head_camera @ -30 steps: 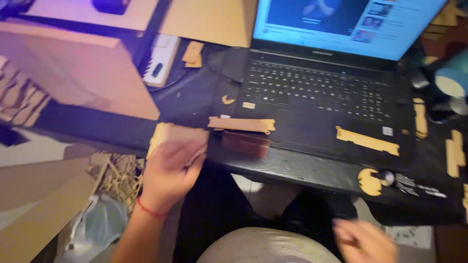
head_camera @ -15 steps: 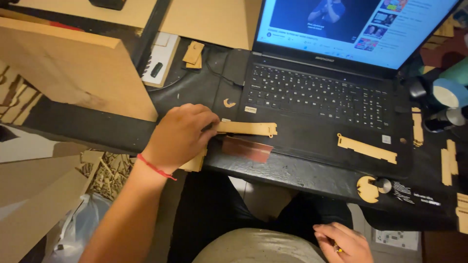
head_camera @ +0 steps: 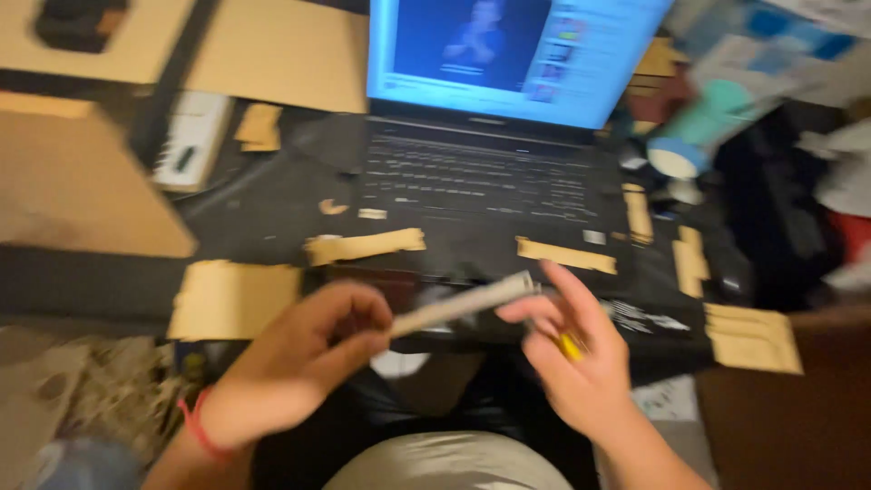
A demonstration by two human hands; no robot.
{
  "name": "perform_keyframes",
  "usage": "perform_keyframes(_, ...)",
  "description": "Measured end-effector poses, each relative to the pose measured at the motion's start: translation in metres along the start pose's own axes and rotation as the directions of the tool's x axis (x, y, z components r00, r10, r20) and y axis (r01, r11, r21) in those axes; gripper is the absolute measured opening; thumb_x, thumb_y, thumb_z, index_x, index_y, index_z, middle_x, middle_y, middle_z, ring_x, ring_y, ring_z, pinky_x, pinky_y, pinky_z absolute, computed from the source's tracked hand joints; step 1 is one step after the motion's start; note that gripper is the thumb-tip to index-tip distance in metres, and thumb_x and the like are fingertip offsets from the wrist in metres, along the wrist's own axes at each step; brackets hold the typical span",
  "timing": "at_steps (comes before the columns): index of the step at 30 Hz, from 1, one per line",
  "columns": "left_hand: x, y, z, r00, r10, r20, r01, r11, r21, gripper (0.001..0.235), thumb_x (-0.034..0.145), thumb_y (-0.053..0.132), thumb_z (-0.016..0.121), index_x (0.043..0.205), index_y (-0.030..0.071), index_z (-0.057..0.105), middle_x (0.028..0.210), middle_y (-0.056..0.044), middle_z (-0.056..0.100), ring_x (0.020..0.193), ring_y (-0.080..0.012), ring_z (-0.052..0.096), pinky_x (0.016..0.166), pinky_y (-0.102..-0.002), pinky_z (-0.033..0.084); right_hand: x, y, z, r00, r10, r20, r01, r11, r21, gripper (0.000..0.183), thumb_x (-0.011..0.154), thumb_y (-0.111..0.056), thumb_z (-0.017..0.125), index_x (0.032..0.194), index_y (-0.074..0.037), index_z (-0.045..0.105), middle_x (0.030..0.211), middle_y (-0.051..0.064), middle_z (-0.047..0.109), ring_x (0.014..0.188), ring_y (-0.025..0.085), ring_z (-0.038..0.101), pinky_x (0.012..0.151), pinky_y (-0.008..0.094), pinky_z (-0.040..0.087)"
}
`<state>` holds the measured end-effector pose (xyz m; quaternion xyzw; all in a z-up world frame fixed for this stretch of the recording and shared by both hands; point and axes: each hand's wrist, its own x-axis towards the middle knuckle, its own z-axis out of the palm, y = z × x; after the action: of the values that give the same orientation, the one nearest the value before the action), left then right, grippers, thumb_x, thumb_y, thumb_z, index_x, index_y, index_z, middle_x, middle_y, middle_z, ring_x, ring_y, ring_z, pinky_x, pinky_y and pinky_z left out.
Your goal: Using a utility knife to remove waste material and clear holes from laser-cut wooden pieces.
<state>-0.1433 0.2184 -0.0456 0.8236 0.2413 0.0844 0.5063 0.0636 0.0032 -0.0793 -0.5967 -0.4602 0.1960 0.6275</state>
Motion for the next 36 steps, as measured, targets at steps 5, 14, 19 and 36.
perform_keyframes(5, -0.016, -0.007, 0.063, 0.948, -0.120, 0.294, 0.294, 0.683, -0.668, 0.013, 0.087, -0.004, 0.070, 0.098, 0.002, 0.070, 0.082, -0.006, 0.065, 0.070, -0.0135, 0.055, 0.064, -0.027, 0.043, 0.024, -0.033, -0.002, 0.998, -0.069, 0.003, 0.069, 0.994, 0.083, 0.027, 0.099, -0.033, 0.060, 0.101, -0.006, 0.063, 0.080, 0.011, 0.061, 0.048, 0.010, 0.048, 0.044, 0.019, 0.040)
perform_keyframes(14, -0.032, 0.088, 0.068, 0.891, 0.451, -0.060, -0.454, 0.872, -0.182, 0.009, 0.086, 0.013, 0.062, 0.095, 0.014, 0.061, 0.080, 0.002, 0.064, 0.069, -0.0143, 0.059, 0.069, -0.027, 0.050, -0.013, -0.049, -0.003, 0.991, 0.117, -0.062, -0.109, 0.987, 0.116, 0.035, 0.093, -0.031, 0.065, 0.102, 0.002, 0.070, 0.070, 0.008, 0.058, 0.049, 0.011, 0.050, 0.041, 0.021, 0.042)
perform_keyframes(19, -0.031, 0.100, 0.082, 0.818, 0.566, -0.105, -0.574, 0.791, -0.209, 0.027, 0.085, 0.002, 0.054, 0.111, 0.010, 0.056, 0.082, -0.001, 0.065, 0.067, -0.0144, 0.059, 0.066, -0.027, 0.052, -0.022, -0.073, -0.001, 0.989, 0.075, -0.127, -0.078, 0.997, -0.018, 0.036, 0.092, -0.031, 0.063, 0.105, 0.002, 0.071, 0.059, 0.006, 0.054, 0.046, 0.010, 0.048, 0.041, 0.022, 0.041)
perform_keyframes(36, -0.056, 0.067, 0.142, 0.917, 0.330, 0.225, -0.053, 0.658, -0.751, 0.048, 0.093, 0.051, 0.051, 0.094, 0.004, 0.061, 0.076, -0.008, 0.070, 0.061, -0.0141, 0.067, 0.052, -0.024, 0.053, -0.038, -0.046, -0.016, 0.990, -0.040, 0.133, -0.036, 0.852, 0.523, 0.025, 0.102, -0.027, 0.062, 0.105, -0.003, 0.065, 0.074, 0.018, 0.060, 0.046, 0.012, 0.047, 0.042, 0.021, 0.038)
